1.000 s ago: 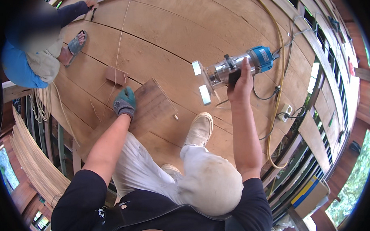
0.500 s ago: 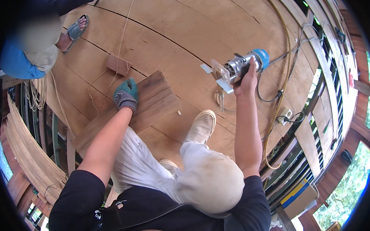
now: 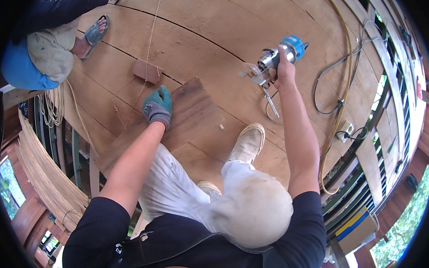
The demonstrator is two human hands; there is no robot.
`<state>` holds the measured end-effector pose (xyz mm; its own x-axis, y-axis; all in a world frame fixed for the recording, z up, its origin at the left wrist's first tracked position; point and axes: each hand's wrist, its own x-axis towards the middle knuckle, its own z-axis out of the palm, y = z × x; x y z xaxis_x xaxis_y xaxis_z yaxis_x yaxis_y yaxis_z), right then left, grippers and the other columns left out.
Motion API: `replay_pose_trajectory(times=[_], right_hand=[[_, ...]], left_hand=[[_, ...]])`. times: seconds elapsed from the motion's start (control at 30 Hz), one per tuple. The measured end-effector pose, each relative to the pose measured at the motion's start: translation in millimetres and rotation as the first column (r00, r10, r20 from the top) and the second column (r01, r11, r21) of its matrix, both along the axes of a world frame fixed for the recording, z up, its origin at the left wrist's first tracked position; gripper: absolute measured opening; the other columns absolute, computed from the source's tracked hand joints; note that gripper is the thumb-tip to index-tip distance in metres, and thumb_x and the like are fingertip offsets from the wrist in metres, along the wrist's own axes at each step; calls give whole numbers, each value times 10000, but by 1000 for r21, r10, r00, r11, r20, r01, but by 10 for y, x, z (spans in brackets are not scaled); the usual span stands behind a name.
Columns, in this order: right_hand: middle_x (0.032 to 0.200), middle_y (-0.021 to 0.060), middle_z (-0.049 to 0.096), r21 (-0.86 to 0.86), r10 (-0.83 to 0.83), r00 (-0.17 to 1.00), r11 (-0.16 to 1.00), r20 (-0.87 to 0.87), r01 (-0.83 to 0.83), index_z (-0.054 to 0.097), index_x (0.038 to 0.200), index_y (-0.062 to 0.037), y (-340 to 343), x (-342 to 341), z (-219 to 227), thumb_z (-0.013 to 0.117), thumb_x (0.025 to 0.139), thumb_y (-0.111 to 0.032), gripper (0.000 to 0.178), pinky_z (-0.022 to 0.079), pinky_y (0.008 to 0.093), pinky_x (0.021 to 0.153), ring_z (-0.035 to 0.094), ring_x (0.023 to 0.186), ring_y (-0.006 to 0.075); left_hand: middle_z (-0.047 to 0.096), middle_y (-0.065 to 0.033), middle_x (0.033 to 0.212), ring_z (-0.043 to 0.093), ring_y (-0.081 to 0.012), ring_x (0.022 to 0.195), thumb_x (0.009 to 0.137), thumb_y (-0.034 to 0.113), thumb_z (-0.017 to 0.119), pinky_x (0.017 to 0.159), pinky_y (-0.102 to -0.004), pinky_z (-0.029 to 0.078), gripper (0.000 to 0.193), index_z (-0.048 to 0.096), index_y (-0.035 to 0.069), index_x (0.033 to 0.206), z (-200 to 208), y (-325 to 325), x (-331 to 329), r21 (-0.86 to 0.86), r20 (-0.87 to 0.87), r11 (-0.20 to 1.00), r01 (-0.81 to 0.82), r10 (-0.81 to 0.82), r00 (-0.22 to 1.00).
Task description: The person cuts a wooden plank with a miter saw, carries it to a wooden deck, and uses a handheld router to shape the plank's edges. The person repeatedly flips the plank to route multiple sides.
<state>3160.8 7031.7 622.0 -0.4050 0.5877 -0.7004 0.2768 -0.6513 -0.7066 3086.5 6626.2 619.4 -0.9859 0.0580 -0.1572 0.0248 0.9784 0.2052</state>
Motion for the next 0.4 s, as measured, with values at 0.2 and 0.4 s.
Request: replay_pose_trajectory(times=[0.2, 0.4], right_hand=[[1087, 131, 679, -2, 56, 997, 998, -54, -57, 549, 1297, 104, 69, -34, -256, 786, 896, -473, 742, 607, 440, 777, 706, 906, 245], [1111, 152, 695, 38, 104, 988, 993, 114, -109, 604, 1251, 130, 64, -19, -464, 813, 842, -539, 812, 572, 434, 853, 696, 941, 248]], left_hand=[[710, -200, 830, 677, -416, 799, 1027, 471, 446, 725, -529, 511, 530, 685, 77, 767, -4, 2, 8, 11, -1, 1000, 9, -9, 1000], [716, -207, 838, 689, -419, 806, 1038, 506, 422, 732, -519, 522, 564, 702, 74, 806, -15, 24, 32, 18, 42, 1000, -20, 19, 999]])
